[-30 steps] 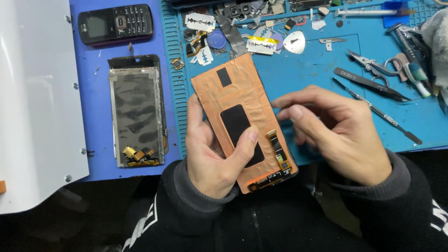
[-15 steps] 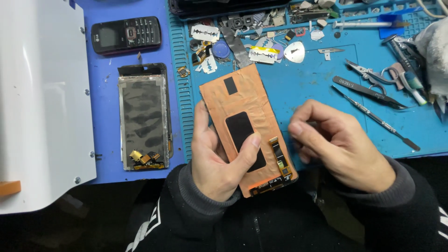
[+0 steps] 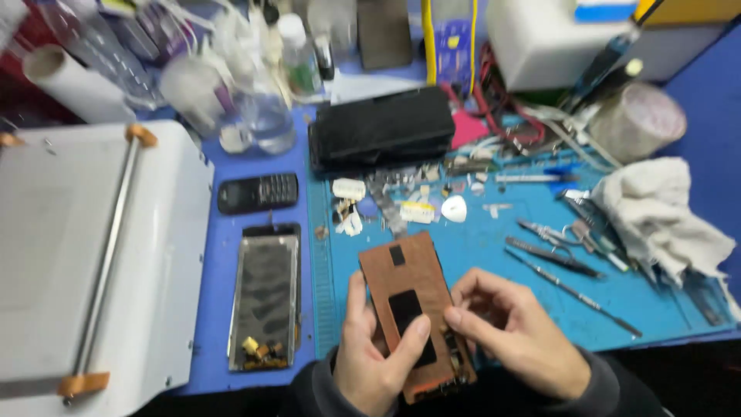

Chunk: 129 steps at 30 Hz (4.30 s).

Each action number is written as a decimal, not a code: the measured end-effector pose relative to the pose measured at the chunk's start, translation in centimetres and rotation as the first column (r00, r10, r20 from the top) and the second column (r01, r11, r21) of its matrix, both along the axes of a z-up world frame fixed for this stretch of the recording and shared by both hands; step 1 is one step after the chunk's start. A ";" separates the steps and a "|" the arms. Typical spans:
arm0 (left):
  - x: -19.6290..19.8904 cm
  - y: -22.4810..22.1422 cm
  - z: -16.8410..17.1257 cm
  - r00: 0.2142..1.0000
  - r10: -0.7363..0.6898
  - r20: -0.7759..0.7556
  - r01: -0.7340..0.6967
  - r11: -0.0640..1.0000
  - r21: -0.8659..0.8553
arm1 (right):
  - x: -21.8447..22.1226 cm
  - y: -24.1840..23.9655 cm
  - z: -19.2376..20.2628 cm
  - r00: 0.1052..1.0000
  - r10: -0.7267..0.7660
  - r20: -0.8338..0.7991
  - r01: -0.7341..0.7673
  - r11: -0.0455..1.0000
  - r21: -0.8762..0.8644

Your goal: Repairing a smartphone by cleaning and disassembling internal screen components at a workbench.

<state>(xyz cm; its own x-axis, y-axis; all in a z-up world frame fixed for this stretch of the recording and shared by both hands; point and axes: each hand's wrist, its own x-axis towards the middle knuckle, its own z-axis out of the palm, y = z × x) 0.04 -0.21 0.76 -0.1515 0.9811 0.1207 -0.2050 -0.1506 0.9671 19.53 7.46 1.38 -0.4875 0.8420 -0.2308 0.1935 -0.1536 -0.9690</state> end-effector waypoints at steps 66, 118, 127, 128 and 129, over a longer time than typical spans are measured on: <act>1.9 0.6 -1.3 0.442 0.304 -0.844 0.087 0.922 0.378 | 5.3 0.8 0.4 0.903 0.014 0.430 -0.429 -0.035 0.903; 2.2 0.7 -1.8 0.400 0.190 -0.897 0.280 0.906 0.316 | 10.5 1.2 2.8 0.476 -0.372 0.796 -0.565 0.565 0.602; 2.2 0.5 -2.7 0.385 0.213 -0.898 0.270 0.905 0.330 | 11.2 1.6 1.0 0.480 -0.421 0.769 -0.512 0.577 0.636; 2.2 0.4 -2.6 0.383 0.214 -0.899 0.269 0.905 0.330 | 11.6 1.5 1.0 0.482 -0.421 0.768 -0.511 0.577 0.637; 2.2 0.4 -2.6 0.386 0.195 -0.902 0.278 0.907 0.315 | 12.1 1.5 1.1 0.630 -0.361 0.687 -0.363 0.646 0.672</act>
<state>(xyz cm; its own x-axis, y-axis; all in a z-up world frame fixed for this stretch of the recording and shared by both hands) 2.23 0.18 -1.81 0.3206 0.8156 0.4817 0.7299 -0.5368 0.4231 31.58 8.93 2.45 -0.4546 0.8749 0.1670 0.8426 0.4832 -0.2377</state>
